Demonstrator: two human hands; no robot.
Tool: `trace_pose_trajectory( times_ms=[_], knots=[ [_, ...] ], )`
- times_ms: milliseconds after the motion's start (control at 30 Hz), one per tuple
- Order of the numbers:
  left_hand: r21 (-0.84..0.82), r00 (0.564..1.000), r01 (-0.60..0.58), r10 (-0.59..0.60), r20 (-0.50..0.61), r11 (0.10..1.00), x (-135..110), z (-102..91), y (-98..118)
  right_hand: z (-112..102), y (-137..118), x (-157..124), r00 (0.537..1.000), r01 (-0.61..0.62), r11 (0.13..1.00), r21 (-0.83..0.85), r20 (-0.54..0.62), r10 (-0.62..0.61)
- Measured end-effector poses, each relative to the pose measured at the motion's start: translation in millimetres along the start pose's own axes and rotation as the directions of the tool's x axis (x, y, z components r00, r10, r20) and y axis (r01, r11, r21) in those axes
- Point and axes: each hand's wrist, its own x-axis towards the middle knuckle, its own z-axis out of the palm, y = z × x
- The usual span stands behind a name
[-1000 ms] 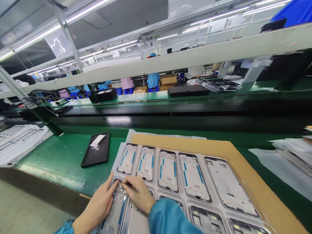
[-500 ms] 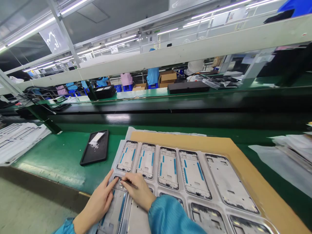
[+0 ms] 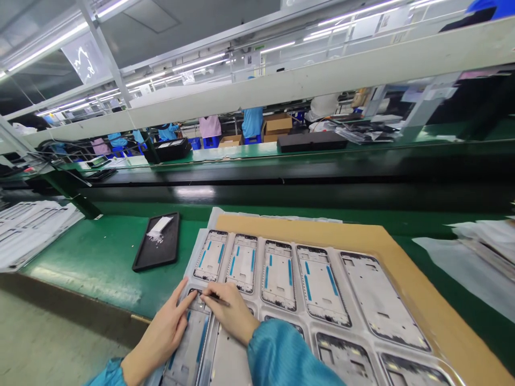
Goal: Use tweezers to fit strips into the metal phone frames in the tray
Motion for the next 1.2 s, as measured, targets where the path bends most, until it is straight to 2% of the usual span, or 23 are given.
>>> trace_pose_trajectory(
  times_ms=[200, 400, 733, 967, 1133, 1200],
  knots=[
    [0.123, 0.999, -0.046, 0.049, -0.02, 0.991, 3.2, 0.1, -0.4, 0.2, -2.6, -0.6, 0.999, 0.048, 0.998, -0.029, -0.015, -0.049],
    [0.139, 0.997, -0.059, 0.066, -0.042, 0.988, 4.1, -2.4, -0.5, 1.0, -0.7, -0.5, 0.995, 0.096, 0.995, -0.037, 0.01, -0.095],
    [-0.007, 1.0, 0.027, -0.027, -0.003, 1.0, -0.3, 2.2, -3.0, -4.8, -4.8, 4.4, 0.998, 0.059, 0.998, 0.034, 0.03, -0.06],
    [-0.136, 0.996, 0.084, -0.078, 0.051, 0.987, 0.4, -0.7, -0.8, -9.9, -8.0, 6.6, 0.998, -0.048, 0.995, 0.082, 0.036, 0.045],
    [-0.381, 0.979, 0.18, -0.204, -0.024, 0.907, -0.6, 2.4, -4.3, -11.3, -9.8, 5.0, 0.993, -0.115, 0.988, 0.101, 0.017, 0.113],
    [-0.465, 0.965, 0.226, -0.262, -0.015, 0.856, -0.9, 2.4, -3.7, -12.7, -11.0, 2.1, 0.99, -0.138, 0.984, 0.109, 0.013, 0.138]
  ],
)
